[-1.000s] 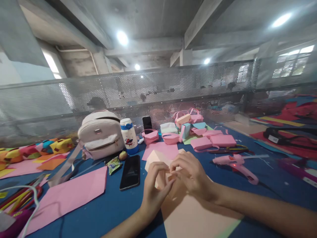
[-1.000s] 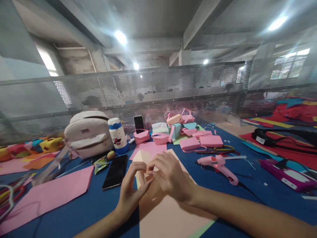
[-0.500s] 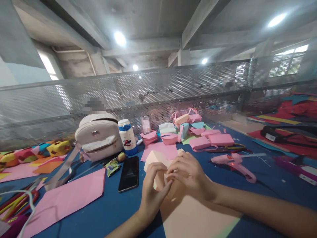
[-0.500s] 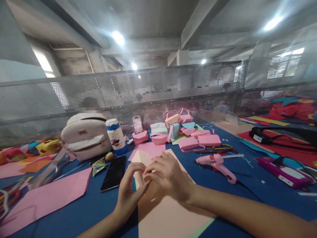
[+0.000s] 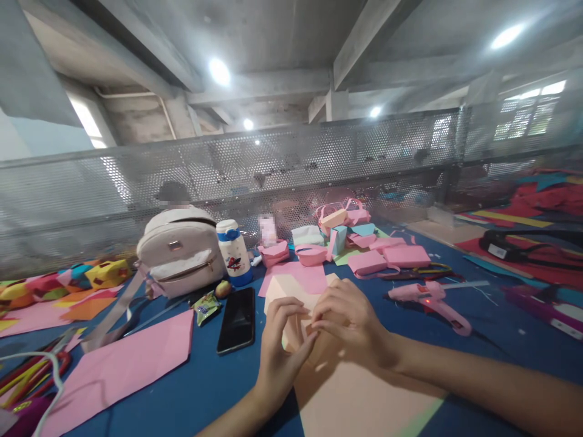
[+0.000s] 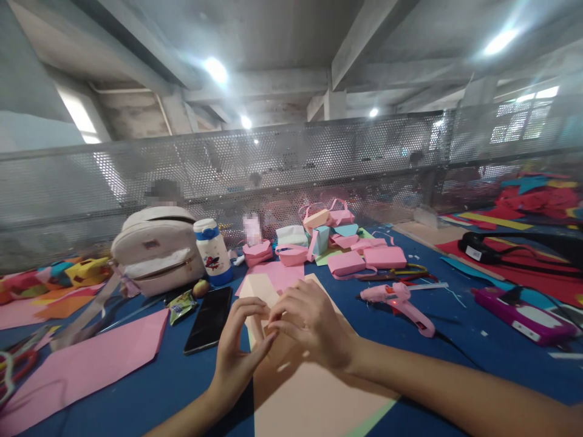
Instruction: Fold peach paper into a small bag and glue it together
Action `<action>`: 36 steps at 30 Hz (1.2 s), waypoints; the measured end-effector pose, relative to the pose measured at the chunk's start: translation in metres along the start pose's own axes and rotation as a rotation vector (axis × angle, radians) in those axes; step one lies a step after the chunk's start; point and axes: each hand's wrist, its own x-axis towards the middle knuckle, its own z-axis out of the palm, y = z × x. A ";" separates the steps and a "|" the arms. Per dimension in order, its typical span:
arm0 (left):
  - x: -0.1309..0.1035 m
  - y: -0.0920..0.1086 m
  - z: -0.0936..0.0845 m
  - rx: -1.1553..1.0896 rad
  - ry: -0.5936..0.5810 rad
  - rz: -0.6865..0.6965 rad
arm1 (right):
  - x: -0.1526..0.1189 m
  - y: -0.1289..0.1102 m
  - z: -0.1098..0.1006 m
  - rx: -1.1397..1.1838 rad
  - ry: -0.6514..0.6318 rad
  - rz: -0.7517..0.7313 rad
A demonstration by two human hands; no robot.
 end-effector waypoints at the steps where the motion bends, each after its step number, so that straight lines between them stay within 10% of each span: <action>1: 0.000 0.000 -0.001 0.011 0.002 0.005 | -0.001 0.001 0.000 0.008 -0.002 0.001; 9: 0.014 0.010 -0.015 0.073 -0.001 0.117 | 0.007 -0.012 -0.007 0.240 -0.010 0.148; 22: 0.052 0.033 -0.017 0.351 -0.003 0.430 | 0.009 -0.030 -0.019 1.128 0.015 0.986; 29: 0.064 0.027 -0.019 0.510 -0.035 0.558 | 0.012 -0.028 -0.033 1.095 -0.020 0.974; 36: 0.072 0.022 -0.019 0.410 -0.019 0.433 | 0.017 -0.010 -0.043 0.652 -0.116 0.589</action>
